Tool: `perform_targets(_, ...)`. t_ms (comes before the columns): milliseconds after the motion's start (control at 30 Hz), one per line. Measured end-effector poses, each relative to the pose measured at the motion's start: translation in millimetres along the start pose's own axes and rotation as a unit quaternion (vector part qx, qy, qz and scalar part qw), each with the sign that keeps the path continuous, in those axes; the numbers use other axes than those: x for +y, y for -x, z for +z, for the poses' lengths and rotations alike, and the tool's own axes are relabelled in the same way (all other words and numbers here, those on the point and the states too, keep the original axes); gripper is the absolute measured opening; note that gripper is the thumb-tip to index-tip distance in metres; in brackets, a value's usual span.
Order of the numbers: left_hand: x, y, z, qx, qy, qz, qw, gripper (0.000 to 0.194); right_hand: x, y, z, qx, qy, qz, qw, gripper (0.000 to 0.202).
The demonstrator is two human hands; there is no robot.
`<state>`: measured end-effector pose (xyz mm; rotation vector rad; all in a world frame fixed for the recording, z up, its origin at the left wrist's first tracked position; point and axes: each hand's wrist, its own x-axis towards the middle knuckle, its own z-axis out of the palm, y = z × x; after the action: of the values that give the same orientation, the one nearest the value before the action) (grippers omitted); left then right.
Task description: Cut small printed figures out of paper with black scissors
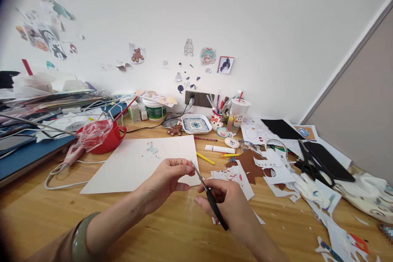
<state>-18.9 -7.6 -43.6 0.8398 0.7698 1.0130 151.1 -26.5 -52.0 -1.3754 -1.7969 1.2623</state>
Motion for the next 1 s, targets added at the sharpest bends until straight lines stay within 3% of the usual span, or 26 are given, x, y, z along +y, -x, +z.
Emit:
perform_targets(533, 0.0, -0.1, -1.7, -0.001, 0.017, 0.006, 1.000, 0.013, 8.0, -3.3, 0.1, 0.015, 0.014, -0.010, 1.000, 0.012)
perform_targets(1000, 2.8, 0.8, -0.8, -0.007, -0.007, 0.011, 1.000, 0.014, -0.9, -2.5, -0.4, 0.014, 0.020, 0.021, 0.999, 0.012)
